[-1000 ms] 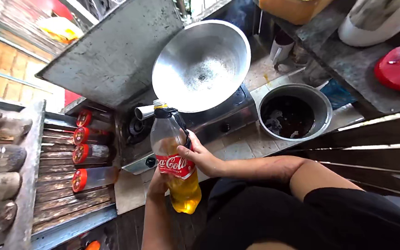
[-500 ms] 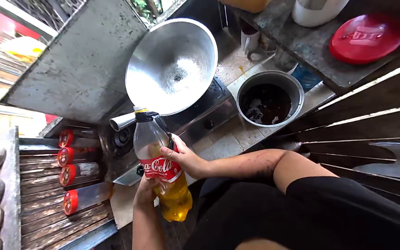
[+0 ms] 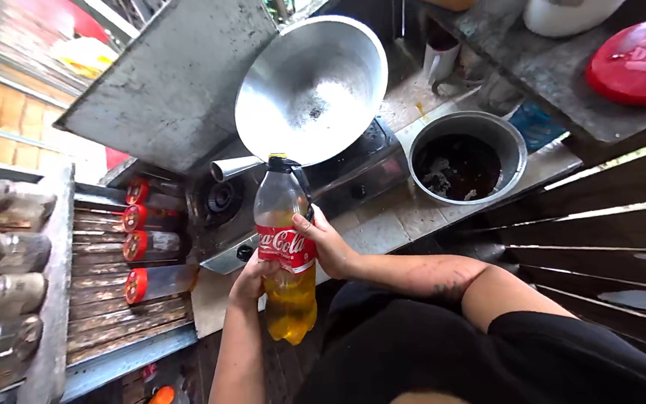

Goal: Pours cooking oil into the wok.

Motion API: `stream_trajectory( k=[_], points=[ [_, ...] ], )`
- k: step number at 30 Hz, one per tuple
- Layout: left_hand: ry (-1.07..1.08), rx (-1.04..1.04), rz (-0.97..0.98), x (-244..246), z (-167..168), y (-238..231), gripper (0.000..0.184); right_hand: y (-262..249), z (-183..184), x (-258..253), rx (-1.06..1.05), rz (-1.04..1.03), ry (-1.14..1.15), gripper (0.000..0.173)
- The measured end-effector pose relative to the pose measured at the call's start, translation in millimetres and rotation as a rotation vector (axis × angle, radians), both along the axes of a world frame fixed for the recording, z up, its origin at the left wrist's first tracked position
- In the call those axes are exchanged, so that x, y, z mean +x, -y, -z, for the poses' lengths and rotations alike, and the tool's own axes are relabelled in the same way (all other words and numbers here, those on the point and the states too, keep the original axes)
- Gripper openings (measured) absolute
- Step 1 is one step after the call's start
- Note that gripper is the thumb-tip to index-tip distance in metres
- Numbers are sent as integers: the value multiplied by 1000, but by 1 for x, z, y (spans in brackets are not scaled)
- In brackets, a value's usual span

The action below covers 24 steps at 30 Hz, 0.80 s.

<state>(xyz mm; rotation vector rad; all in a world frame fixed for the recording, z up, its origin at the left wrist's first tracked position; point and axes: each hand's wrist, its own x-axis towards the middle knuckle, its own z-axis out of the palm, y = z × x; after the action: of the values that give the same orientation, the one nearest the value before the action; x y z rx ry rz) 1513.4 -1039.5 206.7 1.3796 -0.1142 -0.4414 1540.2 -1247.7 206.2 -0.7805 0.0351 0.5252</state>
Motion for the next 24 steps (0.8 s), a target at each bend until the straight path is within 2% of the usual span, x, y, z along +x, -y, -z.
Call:
stream_trajectory(
  k=[7, 16, 24],
  points=[
    [-31, 35, -54, -1, -4, 0, 40, -5, -5, 0, 16, 15, 11, 63],
    [-35, 16, -19, 2, -5, -1, 37, -4, -5, -2, 35, 28, -9, 59],
    [-73, 14, -2, 8, -5, 2, 36, 0, -8, 2, 16, 29, -56, 60]
  ],
)
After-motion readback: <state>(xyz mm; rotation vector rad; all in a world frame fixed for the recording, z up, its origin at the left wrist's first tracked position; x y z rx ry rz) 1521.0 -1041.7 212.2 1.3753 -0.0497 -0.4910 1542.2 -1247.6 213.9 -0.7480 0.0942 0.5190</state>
